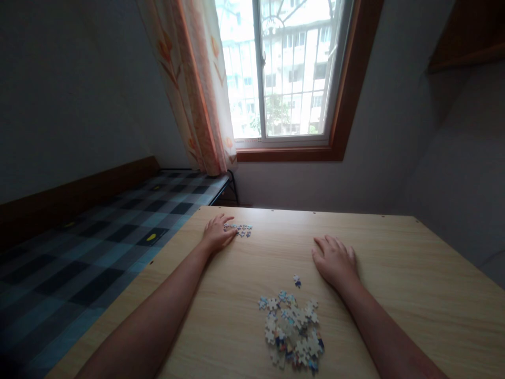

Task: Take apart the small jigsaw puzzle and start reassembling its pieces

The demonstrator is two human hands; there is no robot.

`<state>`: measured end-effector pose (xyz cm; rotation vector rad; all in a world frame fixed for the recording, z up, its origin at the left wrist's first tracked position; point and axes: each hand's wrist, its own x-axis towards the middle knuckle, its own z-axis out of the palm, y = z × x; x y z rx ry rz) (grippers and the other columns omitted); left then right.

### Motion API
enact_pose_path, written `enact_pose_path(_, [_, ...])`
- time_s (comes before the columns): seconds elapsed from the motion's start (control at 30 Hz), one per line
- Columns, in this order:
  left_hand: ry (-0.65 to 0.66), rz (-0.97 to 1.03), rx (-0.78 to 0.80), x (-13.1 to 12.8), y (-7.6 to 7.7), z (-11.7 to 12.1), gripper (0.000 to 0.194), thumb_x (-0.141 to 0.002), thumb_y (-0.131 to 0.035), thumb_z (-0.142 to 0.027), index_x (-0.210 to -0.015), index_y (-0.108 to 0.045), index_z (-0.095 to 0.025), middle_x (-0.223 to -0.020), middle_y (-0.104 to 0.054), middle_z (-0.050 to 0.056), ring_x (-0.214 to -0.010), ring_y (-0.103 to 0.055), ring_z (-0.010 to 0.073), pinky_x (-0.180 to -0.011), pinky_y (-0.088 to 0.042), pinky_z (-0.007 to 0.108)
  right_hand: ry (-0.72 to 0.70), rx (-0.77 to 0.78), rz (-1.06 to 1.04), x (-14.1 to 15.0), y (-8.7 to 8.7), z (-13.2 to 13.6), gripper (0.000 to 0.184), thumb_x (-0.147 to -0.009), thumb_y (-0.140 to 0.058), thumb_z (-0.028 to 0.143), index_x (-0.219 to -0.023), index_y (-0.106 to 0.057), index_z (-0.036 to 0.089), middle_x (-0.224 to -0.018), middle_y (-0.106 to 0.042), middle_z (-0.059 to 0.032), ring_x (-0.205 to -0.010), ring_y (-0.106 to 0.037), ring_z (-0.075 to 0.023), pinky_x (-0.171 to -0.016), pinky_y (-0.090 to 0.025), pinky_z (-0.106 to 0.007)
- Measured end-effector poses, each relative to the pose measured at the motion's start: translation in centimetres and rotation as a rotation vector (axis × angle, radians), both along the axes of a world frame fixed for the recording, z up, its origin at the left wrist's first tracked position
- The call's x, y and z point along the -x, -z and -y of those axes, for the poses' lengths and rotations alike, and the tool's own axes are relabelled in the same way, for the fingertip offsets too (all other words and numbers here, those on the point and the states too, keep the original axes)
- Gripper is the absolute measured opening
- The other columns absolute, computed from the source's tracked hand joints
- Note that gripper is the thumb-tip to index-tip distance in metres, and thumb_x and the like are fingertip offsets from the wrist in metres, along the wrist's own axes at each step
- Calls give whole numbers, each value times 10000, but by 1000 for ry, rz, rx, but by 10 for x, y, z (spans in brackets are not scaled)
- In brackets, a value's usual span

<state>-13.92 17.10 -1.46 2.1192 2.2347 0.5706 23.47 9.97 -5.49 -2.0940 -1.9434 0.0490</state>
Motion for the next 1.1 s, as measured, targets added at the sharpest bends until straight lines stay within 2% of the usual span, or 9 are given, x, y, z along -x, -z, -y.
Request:
enact_pose_path(0.43, [11, -105, -37, -29, 0, 12, 626, -792, -608, -568, -1361, -549, -314, -1546, -377, 97, -1431, -293, 330, -1161, -215, 552, 6, 8, 0, 1, -1, 0, 468, -939, -371, 418, -1333, -581, 278, -1475, -494, -76, -1379, -399, -266, -1115, -268, -552])
enact_pose_path(0.73, [10, -94, -17, -28, 2, 9, 617, -807, -581, -579, -1368, -539, -326, -1550, -372, 89, -1431, -299, 321, -1164, -219, 547, 13, 18, -3, 1, -1, 0, 473, -936, -373, 422, -1342, -574, 285, -1480, -485, -72, -1380, -390, -266, -1119, -261, -537])
enact_pose_path(0.9, [-44, -21, -34, -21, -2, 7, 527, -821, -588, -474, -1322, -584, -307, -1521, -415, 83, -1395, -358, 308, -1146, -274, 498, 1, 23, -5, 0, -2, 0, 468, -936, -376, 413, -1337, -580, 282, -1481, -481, -78, -1375, -392, -279, -1109, -269, -540])
enact_pose_path(1.1, [-80, 23, -32, -16, -3, 6, 537, -766, -624, -358, -1300, -603, -300, -1513, -432, 72, -1380, -380, 312, -1139, -282, 480, -1, 16, 0, 1, -3, 1, 470, -934, -379, 412, -1337, -579, 275, -1473, -491, -79, -1374, -394, -270, -1107, -274, -530])
